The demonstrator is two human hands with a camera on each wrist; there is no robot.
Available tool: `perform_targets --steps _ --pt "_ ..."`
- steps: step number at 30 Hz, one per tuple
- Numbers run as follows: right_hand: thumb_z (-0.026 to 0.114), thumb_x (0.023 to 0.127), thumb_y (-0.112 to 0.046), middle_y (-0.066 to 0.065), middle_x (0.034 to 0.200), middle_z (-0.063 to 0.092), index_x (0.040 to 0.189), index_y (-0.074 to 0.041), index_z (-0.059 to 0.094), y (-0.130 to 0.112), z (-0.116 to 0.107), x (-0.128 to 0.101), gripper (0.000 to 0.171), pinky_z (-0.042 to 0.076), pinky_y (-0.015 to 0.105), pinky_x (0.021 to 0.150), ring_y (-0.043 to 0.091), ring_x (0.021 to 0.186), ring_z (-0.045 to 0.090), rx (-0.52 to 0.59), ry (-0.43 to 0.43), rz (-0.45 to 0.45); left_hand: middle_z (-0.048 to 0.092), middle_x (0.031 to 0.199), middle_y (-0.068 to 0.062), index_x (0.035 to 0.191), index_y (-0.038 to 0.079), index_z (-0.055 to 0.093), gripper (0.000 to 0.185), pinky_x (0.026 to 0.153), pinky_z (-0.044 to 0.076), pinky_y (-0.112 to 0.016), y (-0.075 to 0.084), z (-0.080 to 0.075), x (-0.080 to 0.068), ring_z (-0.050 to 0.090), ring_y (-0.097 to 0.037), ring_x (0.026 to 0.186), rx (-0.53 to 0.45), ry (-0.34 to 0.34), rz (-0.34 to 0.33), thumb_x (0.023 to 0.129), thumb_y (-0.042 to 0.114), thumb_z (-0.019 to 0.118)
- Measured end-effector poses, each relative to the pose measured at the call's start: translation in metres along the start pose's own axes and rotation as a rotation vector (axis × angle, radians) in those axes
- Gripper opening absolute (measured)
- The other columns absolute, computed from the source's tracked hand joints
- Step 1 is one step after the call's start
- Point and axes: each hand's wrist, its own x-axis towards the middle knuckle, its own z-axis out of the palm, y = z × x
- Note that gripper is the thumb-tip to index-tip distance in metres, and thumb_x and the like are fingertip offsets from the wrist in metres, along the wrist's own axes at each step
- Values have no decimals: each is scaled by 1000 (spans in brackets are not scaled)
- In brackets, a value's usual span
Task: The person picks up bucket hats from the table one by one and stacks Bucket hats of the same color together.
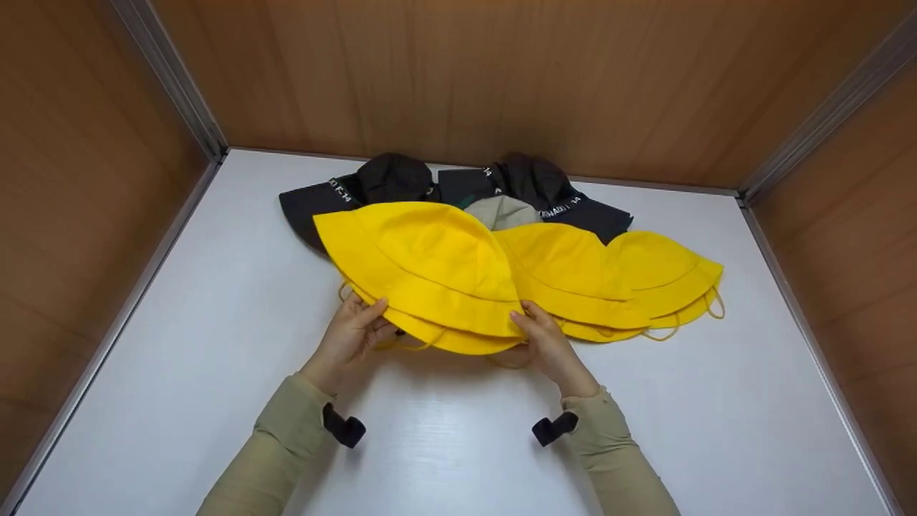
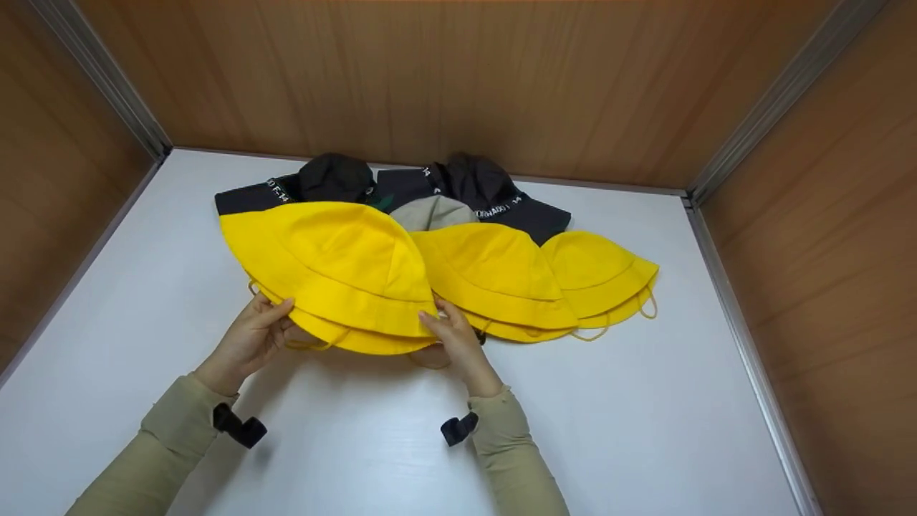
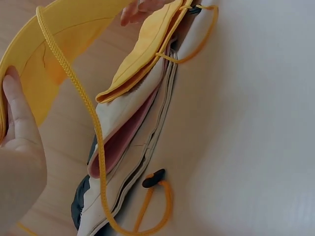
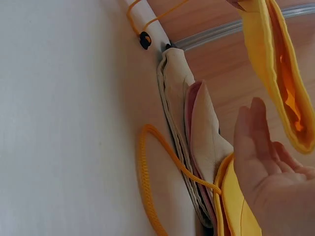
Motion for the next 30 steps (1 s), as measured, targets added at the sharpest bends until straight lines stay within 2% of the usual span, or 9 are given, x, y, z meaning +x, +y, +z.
perform_targets --steps 3,6,10,13,17,20,22,25,30 --pt "57 94 -24 14 143 41 145 -6 30 6 5 1 61 34 39 108 21 124 44 -79 -2 11 70 100 8 133 6 34 33 81 55 -25 -4 -5 -1 68 -7 89 67 -46 -28 102 12 40" --pt "62 91 -22 13 140 46 145 -6 32 10 9 1 64 32 41 110 21 122 46 -181 53 0 71 99 9 133 4 34 34 82 54 -25 -7 -9 -2 68 -6 90 125 -75 -39 101 14 42" --pt "65 89 -17 13 132 54 142 -5 40 11 12 0 59 38 40 105 20 114 53 -271 135 -33 70 97 11 133 1 36 37 80 54 -25 -10 -16 -5 67 -4 88 207 -40 -49 100 14 45" --pt "66 89 -15 14 126 58 139 -5 44 8 15 -1 56 46 36 96 19 105 58 -307 152 -65 69 96 12 135 -2 35 41 83 54 -26 -11 -23 -9 66 -3 88 265 -24 -84 100 15 47" --pt "67 89 -17 14 121 60 134 -5 50 0 18 -5 50 52 33 86 18 97 60 -368 103 -144 69 95 6 128 -4 43 36 85 53 -27 -8 -36 -16 67 -6 86 335 -66 -191 101 20 44" --pt "66 89 -19 13 122 61 131 -5 53 -9 20 -8 46 52 33 89 19 101 60 -446 37 -231 69 98 0 125 -7 47 38 89 52 -32 0 -45 -24 67 -11 90 438 -119 -278 102 22 40" --pt "64 90 -19 13 124 60 132 -4 53 -15 21 -10 46 51 34 91 21 105 60 -517 -18 -304 70 101 -5 126 -9 47 40 92 51 -36 9 -49 -27 67 -14 94 537 -127 -296 102 22 39" --pt "62 92 -16 15 129 59 133 -2 52 -25 22 -13 44 50 34 93 23 110 60 -625 -98 -430 68 106 -9 128 -11 45 42 97 47 -42 25 -51 -27 65 -14 96 657 -71 -258 102 22 39" --pt "62 91 -8 13 122 63 125 0 59 -37 24 -18 35 51 31 91 22 107 62 -748 -186 -590 59 121 -23 131 -8 42 42 102 41 -45 52 -52 -14 59 -24 108 835 39 -95 100 21 45"
